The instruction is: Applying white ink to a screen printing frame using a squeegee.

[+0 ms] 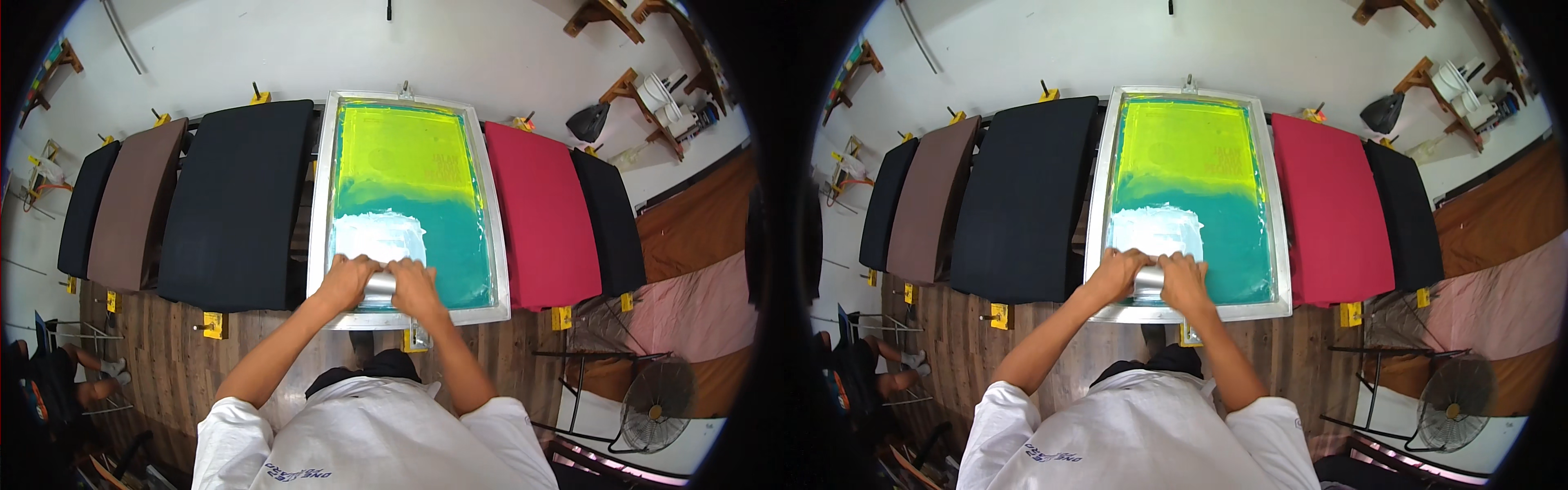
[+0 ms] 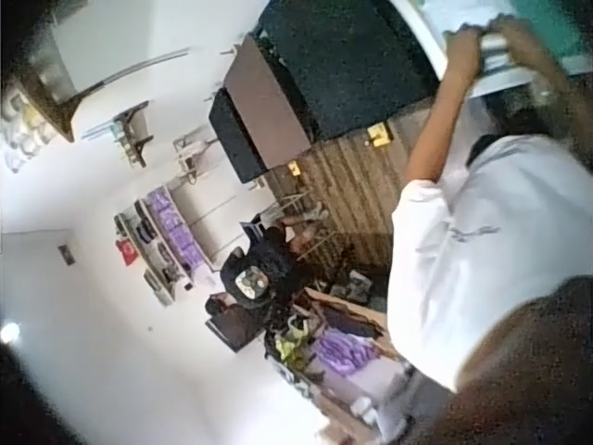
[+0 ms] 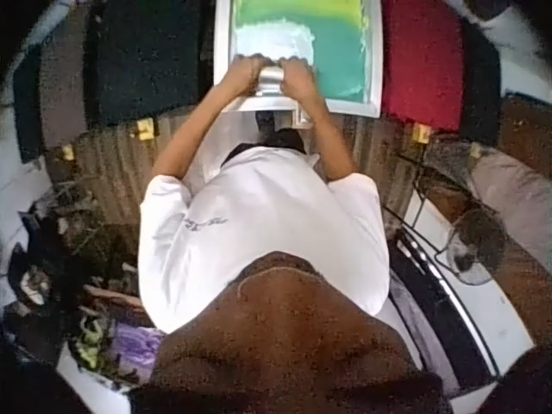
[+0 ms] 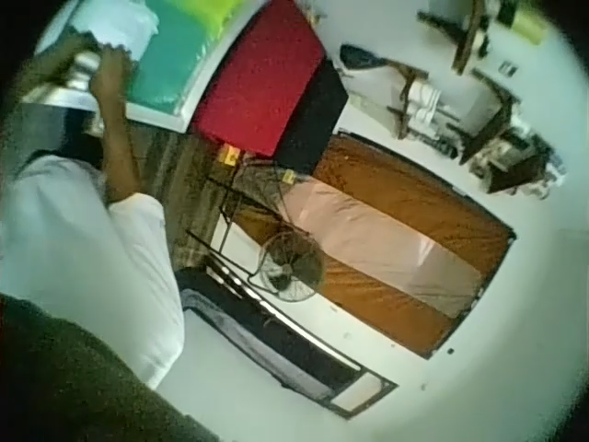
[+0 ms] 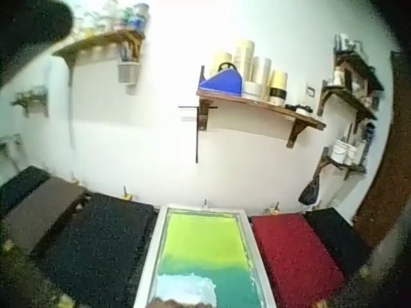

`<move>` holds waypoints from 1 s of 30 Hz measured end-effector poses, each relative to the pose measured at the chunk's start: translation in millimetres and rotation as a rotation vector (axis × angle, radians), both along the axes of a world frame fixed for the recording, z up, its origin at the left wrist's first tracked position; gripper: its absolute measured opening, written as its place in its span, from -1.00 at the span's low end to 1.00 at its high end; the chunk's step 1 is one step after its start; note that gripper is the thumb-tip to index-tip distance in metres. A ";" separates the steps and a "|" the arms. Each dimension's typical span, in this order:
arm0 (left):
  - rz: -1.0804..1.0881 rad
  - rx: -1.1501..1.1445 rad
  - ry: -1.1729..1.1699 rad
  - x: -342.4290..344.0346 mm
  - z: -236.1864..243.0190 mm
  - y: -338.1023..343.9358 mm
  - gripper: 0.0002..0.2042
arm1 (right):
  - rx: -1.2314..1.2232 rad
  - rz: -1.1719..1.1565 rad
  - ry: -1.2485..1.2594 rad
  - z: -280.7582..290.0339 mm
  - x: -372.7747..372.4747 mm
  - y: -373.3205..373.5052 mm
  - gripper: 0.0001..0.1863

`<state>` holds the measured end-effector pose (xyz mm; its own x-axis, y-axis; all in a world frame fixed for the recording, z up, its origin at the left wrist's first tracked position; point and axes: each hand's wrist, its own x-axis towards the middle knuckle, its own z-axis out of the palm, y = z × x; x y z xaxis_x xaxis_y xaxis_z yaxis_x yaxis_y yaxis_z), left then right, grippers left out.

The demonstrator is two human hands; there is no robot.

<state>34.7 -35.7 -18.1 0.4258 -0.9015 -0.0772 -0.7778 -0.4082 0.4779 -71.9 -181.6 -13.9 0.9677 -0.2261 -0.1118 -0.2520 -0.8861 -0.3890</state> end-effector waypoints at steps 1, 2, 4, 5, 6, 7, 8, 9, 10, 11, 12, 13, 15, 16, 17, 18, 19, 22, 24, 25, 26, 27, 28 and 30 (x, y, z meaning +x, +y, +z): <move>-0.016 -0.090 -0.062 -9.3 -8.0 8.8 -0.56 | 0.007 -0.007 0.018 1.0 -10.7 8.3 -0.53; -0.010 -0.073 -0.031 -16.9 -10.2 15.7 -0.58 | 0.009 0.003 0.009 -1.1 -19.8 14.7 -0.53; 0.013 -0.128 0.030 -24.4 3.2 19.5 -0.62 | 0.041 0.037 0.086 8.0 -21.4 12.1 -0.56; -0.002 -0.078 0.056 -21.2 9.4 16.8 -0.64 | 0.030 0.063 0.181 15.4 -12.9 6.3 -0.61; -0.023 -0.030 0.081 -13.2 15.8 9.8 -0.65 | 0.025 0.081 0.192 18.7 -4.4 -2.2 -0.62; 0.007 -0.016 0.029 -8.2 14.5 2.6 -0.70 | 0.020 0.098 0.204 21.9 4.8 -10.8 -0.64; 0.028 -0.014 0.039 1.4 13.2 -5.1 -0.73 | 0.011 0.111 0.235 27.2 17.9 -18.3 -0.63; 0.054 -0.082 0.038 11.0 6.9 -11.4 -0.73 | -0.013 0.121 0.192 24.3 28.3 -26.5 -0.62; 0.066 -0.116 0.004 19.9 4.3 -16.5 -0.72 | -0.043 0.129 0.243 32.2 41.8 -31.2 -0.63; 0.078 -0.140 -0.017 26.9 4.5 -22.4 -0.70 | -0.043 0.117 0.211 29.5 49.3 -36.1 -0.63; 0.089 -0.165 -0.038 29.8 4.1 -26.0 -0.69 | -0.045 0.104 0.179 26.7 53.5 -38.5 -0.63; 0.121 -0.058 0.014 27.0 2.8 -28.1 -0.67 | -0.014 0.095 0.231 23.6 54.0 -39.3 -0.60; 0.162 -0.091 0.026 15.8 -5.8 -20.6 -0.68 | 0.000 0.107 0.127 11.0 45.0 -34.5 -0.57; 0.152 -0.109 -0.029 8.9 -13.7 -14.6 -0.62 | 0.030 0.102 0.081 6.5 35.2 -28.7 -0.55; 0.151 -0.118 -0.038 -1.3 -15.6 -9.9 -0.61 | 0.038 0.096 0.031 3.8 22.1 -24.8 -0.54; 0.155 -0.125 -0.046 -13.2 -17.1 -4.1 -0.59 | 0.049 0.096 -0.019 -1.9 8.9 -19.4 -0.53; 0.162 -0.115 -0.053 -27.4 -17.4 2.2 -0.57 | 0.047 0.091 -0.025 -8.1 -4.5 -12.1 -0.50; 0.155 -0.204 -0.057 -59.4 -10.7 23.5 -0.57 | 0.052 0.062 -0.005 0.0 -38.0 10.8 -0.46; 0.142 -0.140 0.006 -57.2 -2.5 26.1 -0.59 | 0.050 0.086 0.061 11.4 -36.0 11.7 -0.49; 0.123 -0.073 0.069 -52.7 0.2 24.9 -0.61 | 0.050 0.106 0.125 15.1 -32.2 9.5 -0.51; 0.107 0.023 0.050 -42.5 5.1 17.6 -0.64 | 0.046 0.099 0.136 13.9 -24.5 4.0 -0.56; 0.097 0.015 0.005 -33.0 7.7 11.0 -0.74 | 0.035 0.110 0.153 19.7 -13.8 -2.5 -0.58; 0.094 0.030 0.014 -20.5 13.7 2.4 -0.75 | 0.025 0.120 0.170 25.0 -1.3 -10.0 -0.60; 0.125 0.040 -0.036 7.4 9.1 -14.4 -0.73 | -0.001 0.106 0.192 22.1 31.1 -26.8 -0.59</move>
